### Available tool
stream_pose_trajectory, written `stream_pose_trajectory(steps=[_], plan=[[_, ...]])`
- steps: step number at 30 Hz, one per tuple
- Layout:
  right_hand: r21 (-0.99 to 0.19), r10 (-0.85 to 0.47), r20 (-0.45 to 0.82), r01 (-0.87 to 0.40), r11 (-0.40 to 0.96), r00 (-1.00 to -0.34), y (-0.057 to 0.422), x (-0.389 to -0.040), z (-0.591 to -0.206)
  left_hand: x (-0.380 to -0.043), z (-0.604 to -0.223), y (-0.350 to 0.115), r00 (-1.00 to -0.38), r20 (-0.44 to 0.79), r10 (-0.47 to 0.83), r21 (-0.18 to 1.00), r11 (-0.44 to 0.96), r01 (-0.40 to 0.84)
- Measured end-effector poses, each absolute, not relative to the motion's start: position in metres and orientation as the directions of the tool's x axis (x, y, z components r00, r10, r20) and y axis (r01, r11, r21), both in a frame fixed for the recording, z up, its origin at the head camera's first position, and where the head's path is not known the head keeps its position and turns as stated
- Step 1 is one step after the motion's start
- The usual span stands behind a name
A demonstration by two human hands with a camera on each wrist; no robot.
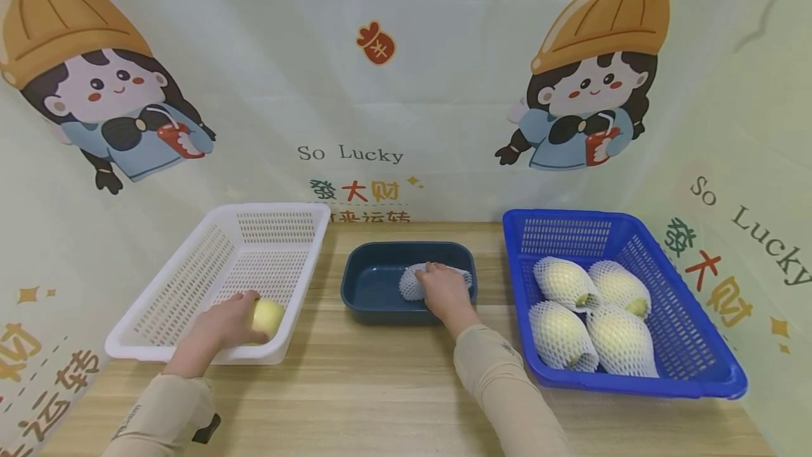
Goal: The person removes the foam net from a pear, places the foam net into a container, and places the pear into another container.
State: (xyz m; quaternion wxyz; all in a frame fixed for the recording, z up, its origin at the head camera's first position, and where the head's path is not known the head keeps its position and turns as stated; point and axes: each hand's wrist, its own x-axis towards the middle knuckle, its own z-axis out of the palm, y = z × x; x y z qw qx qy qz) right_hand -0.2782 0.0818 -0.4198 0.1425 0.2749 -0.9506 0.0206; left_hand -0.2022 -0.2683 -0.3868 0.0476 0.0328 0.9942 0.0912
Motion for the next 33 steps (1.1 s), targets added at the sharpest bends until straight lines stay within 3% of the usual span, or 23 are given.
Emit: stream_pose_trajectory(steps=[7, 16, 25, 33], plan=[[-0.004, -0.514, 0.278, -0.536, 0.844, -0.811, 0.083, -0.278, -0.421, -0.202, -0.386, -0.267, -0.992, -0.107, 0.073, 0.182, 0.982, 0.053], [-0.053, -0.467, 0.15, -0.479, 0.876, -0.871, 0.079, -0.273, -0.425, -0.203, -0.387, -0.267, -0.99, -0.12, 0.073, 0.178, 0.983, 0.051], [-0.057, -0.435, 0.104, -0.442, 0.895, -0.895, 0.08, -0.271, -0.428, -0.204, -0.389, -0.268, -0.989, -0.128, 0.07, 0.179, 0.983, 0.047], [-0.142, -0.412, 0.068, -0.418, 0.897, -0.909, 0.083, -0.271, -0.43, -0.206, -0.389, -0.268, -0.99, -0.131, 0.058, 0.178, 0.984, 0.034]])
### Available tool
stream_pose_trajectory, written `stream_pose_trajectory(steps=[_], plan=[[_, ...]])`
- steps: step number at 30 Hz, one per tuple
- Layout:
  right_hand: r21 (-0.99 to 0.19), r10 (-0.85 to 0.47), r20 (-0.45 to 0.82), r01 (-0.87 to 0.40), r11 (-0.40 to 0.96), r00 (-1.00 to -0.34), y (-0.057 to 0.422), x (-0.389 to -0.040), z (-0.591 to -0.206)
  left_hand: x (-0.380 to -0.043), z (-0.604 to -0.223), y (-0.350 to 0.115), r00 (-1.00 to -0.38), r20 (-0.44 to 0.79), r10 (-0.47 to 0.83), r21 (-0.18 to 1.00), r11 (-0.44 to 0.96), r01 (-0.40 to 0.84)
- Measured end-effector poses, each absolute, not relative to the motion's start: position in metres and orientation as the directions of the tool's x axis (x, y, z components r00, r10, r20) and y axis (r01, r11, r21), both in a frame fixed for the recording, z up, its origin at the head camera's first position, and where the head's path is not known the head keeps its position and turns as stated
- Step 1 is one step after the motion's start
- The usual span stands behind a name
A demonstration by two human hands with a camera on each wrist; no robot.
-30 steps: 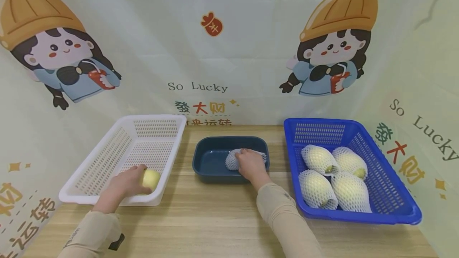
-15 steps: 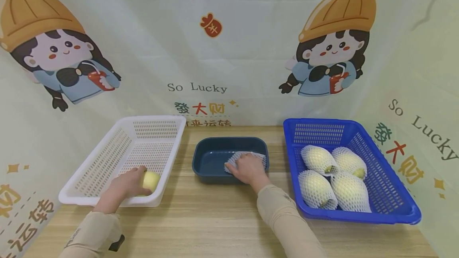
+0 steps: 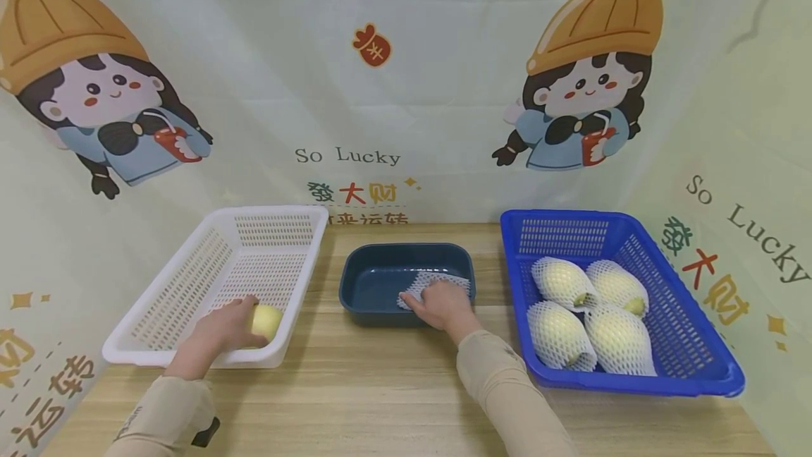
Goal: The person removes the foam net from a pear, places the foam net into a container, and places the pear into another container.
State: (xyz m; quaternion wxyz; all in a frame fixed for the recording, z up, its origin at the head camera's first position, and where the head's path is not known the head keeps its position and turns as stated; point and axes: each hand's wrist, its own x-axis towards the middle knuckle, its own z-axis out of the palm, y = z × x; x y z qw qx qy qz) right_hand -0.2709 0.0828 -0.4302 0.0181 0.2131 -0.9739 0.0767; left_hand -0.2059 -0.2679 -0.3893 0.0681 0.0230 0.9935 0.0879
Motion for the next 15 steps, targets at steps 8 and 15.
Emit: stream_pose_trajectory(steps=[8, 15], plan=[[-0.158, -0.424, 0.087, -0.432, 0.888, -0.902, 0.0855, -0.2697, -0.4289, -0.2015, -0.3859, -0.2657, -0.988, -0.15, 0.046, 0.146, 0.989, 0.024], [-0.104, -0.459, 0.161, -0.478, 0.872, -0.874, 0.0868, -0.2711, -0.4273, -0.1988, -0.3794, -0.2639, -0.99, -0.138, 0.039, 0.103, 0.994, 0.025]])
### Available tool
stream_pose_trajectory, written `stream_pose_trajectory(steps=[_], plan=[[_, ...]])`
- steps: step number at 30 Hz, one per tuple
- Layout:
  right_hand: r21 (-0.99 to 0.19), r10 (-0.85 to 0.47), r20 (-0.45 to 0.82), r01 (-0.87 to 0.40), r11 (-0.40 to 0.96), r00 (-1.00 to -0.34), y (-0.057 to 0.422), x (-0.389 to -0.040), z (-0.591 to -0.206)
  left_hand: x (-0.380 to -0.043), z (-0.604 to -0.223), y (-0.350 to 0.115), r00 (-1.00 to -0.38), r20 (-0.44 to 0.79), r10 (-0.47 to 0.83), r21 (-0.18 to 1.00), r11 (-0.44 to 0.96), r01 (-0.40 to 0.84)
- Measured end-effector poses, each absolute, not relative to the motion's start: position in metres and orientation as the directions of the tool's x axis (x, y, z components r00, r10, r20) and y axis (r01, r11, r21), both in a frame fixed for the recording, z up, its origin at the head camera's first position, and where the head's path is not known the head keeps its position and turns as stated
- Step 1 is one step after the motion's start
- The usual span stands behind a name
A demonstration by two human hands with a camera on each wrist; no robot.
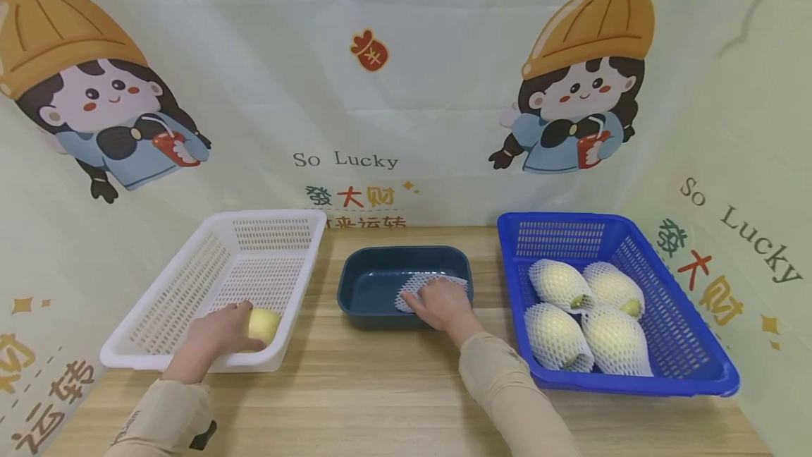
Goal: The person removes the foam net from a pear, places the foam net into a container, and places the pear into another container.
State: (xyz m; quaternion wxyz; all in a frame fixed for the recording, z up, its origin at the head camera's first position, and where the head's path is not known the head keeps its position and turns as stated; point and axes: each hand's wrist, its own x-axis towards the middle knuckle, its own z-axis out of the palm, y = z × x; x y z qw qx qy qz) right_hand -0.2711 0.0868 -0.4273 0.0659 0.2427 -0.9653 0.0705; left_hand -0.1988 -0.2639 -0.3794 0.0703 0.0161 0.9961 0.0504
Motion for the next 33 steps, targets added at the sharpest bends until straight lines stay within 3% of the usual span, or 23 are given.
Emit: stream_pose_trajectory(steps=[11, 19, 26, 33], plan=[[-0.082, -0.482, 0.279, -0.521, 0.849, -0.83, 0.091, -0.268, -0.409, -0.2, -0.379, -0.268, -0.987, -0.155, 0.043, 0.126, 0.992, 0.024], [-0.126, -0.489, 0.393, -0.572, 0.811, -0.779, 0.103, -0.259, -0.39, -0.197, -0.371, -0.267, -0.988, -0.149, 0.047, 0.16, 0.987, 0.023], [-0.176, -0.448, 0.435, -0.562, 0.808, -0.781, 0.119, -0.251, -0.377, -0.196, -0.369, -0.269, -0.99, -0.137, 0.038, 0.165, 0.986, 0.015], [-0.173, -0.398, 0.558, -0.571, 0.802, -0.728, 0.149, -0.241, -0.365, -0.19, -0.367, -0.263, -0.997, -0.045, 0.062, 0.137, 0.989, 0.055]])
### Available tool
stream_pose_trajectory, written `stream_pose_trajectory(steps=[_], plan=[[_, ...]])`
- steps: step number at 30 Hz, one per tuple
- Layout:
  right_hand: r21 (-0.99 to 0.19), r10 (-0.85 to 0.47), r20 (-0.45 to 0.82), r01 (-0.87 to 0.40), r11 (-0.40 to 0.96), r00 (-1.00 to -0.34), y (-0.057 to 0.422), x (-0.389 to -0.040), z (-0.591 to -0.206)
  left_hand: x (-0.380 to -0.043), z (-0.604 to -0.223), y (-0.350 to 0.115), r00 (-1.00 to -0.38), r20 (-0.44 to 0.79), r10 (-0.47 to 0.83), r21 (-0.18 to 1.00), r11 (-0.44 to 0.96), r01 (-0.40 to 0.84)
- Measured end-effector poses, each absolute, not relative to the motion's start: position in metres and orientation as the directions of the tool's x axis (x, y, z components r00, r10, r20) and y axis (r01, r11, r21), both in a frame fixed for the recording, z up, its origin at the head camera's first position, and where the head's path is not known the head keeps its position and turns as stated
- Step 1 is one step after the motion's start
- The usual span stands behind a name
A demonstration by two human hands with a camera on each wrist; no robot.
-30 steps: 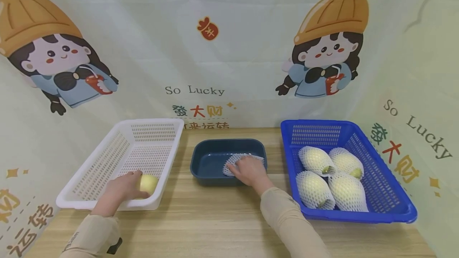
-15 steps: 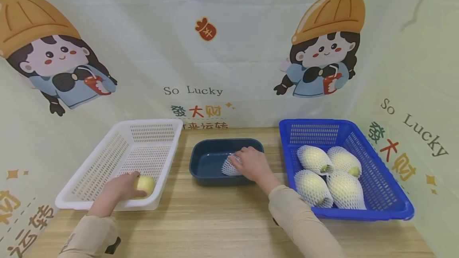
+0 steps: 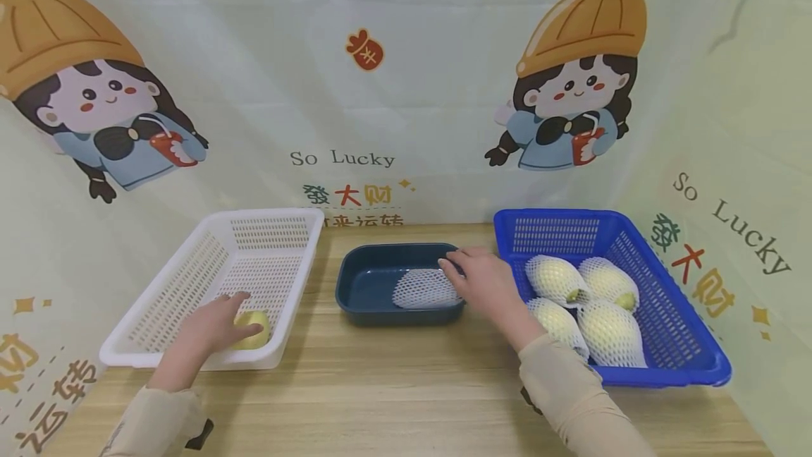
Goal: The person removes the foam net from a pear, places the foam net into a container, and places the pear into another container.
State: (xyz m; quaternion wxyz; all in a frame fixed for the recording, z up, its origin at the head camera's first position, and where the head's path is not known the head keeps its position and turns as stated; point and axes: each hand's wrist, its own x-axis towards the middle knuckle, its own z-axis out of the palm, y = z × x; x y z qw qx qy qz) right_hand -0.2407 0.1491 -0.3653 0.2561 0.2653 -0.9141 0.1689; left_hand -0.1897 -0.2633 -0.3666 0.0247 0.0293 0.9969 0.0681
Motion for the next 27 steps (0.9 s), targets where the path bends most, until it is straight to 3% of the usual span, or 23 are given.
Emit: stream_pose_trajectory(steps=[7, 14, 27], plan=[[-0.192, -0.32, 0.614, -0.53, 0.826, -0.721, 0.182, -0.23, -0.361, -0.175, -0.358, -0.245, -0.977, 0.183, 0.104, 0.141, 0.981, 0.131], [-0.21, -0.246, 0.62, -0.459, 0.863, -0.745, 0.205, -0.219, -0.363, -0.161, -0.369, -0.224, -0.899, 0.413, 0.145, 0.145, 0.964, 0.222], [-0.221, -0.183, 0.454, -0.309, 0.925, -0.872, 0.244, -0.197, -0.377, -0.137, -0.405, -0.201, -0.891, 0.433, 0.135, 0.205, 0.948, 0.243]])
